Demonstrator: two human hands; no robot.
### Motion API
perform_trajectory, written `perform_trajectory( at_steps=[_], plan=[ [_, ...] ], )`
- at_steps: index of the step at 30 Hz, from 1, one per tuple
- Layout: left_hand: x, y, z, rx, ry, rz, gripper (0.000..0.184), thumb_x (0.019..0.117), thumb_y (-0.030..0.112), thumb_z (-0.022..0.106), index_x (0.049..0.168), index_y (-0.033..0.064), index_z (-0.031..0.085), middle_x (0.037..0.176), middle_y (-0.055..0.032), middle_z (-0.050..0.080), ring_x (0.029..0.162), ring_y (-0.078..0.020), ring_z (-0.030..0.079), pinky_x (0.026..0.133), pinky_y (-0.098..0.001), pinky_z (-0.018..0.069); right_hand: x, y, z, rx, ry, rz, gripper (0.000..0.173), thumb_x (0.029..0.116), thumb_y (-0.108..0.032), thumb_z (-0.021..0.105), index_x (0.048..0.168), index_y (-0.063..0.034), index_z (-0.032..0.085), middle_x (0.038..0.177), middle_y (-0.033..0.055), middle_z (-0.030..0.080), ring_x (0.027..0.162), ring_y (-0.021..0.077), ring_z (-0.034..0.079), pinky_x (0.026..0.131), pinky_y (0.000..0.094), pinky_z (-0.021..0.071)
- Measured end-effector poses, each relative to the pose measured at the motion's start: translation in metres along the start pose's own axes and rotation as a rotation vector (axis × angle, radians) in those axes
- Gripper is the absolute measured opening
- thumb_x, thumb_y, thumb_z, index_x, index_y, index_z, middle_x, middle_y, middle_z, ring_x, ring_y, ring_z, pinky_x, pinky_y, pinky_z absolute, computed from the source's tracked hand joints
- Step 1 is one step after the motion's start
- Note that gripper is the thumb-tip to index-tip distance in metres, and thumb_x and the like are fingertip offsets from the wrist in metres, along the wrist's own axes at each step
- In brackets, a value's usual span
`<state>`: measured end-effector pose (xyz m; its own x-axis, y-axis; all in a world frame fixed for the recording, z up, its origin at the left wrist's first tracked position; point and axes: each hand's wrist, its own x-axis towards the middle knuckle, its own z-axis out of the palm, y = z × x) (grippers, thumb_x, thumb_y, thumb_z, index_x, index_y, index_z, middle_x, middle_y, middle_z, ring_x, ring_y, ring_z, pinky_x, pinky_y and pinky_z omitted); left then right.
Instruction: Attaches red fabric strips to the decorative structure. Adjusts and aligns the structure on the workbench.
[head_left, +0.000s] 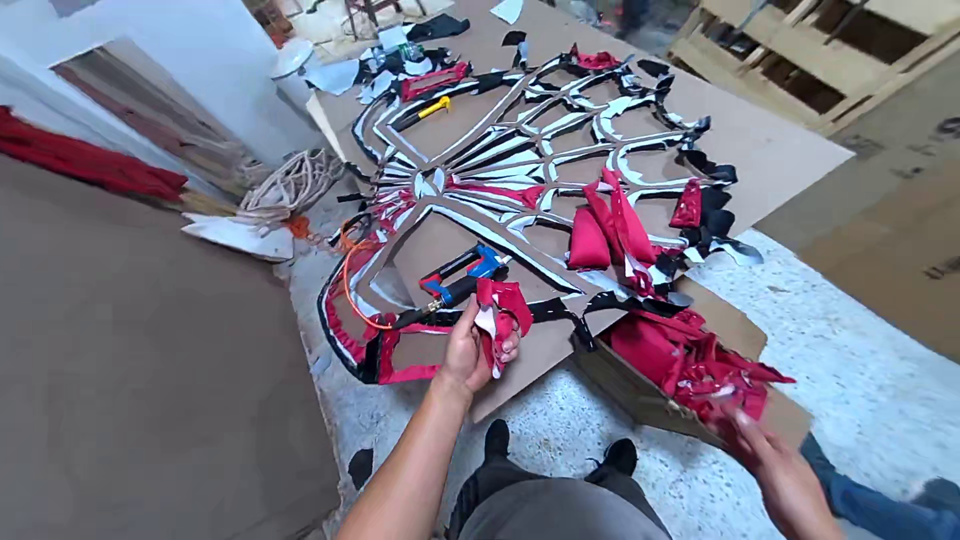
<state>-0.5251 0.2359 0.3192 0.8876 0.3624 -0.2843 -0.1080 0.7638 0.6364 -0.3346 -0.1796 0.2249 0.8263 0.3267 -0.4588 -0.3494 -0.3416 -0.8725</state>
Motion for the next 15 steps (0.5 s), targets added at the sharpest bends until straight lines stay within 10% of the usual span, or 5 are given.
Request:
perform_trajectory(
  at_steps=[3,6,11,15],
  plan=[
    [-0.015,0.026,-0.012,0.287,-0.008,0.009,0.038,0.1071,0.031,0.047,0.142,0.0172,0.056,0.119,-0.0083,0.069,0.092,-0.0168,0.070,0.077,-0.0340,0.0604,-0.078,0.025,0.037,0.017,0.106,0.148,0.048,0.1091,-0.036,0.046,0.135,0.0022,0.058,0.115,0.0134,0.073,0.100,0.0228,0.073,0.088,0.0411,0.0610],
    [-0.022,0.054,-0.013,0.653,-0.154,0.010,0.077,0.0899,0.011,0.074,0.159,0.0166,0.040,0.142,-0.0099,0.062,0.116,-0.0223,0.067,0.095,-0.0412,0.0588,-0.112,-0.013,0.113,0.040,0.047,0.001,0.049,0.1063,-0.037,0.051,0.137,0.0015,0.058,0.117,0.0136,0.073,0.102,0.0254,0.073,0.089,0.0435,0.0615],
    [-0.041,0.086,0.017,1.113,-0.344,0.154,0.068,0.0806,0.013,0.087,0.144,0.0169,0.061,0.121,0.0000,0.075,0.104,-0.0131,0.073,0.090,-0.0365,0.0640,-0.130,-0.144,0.239,0.018,-0.163,-0.381,0.077,0.0947,-0.050,0.069,0.156,-0.0151,0.039,0.136,0.0036,0.065,0.112,0.0187,0.070,0.092,0.0428,0.0625],
    [-0.045,0.095,0.030,1.213,-0.376,0.293,0.033,0.0970,0.026,0.072,0.129,0.0193,0.073,0.110,0.0057,0.077,0.093,-0.0062,0.074,0.086,-0.0328,0.0647,-0.125,-0.194,0.267,-0.024,-0.115,-0.433,0.039,0.0951,-0.040,0.073,0.126,-0.0174,0.066,0.091,0.0024,0.075,0.071,0.0168,0.072,0.063,0.0364,0.0636]
  ],
)
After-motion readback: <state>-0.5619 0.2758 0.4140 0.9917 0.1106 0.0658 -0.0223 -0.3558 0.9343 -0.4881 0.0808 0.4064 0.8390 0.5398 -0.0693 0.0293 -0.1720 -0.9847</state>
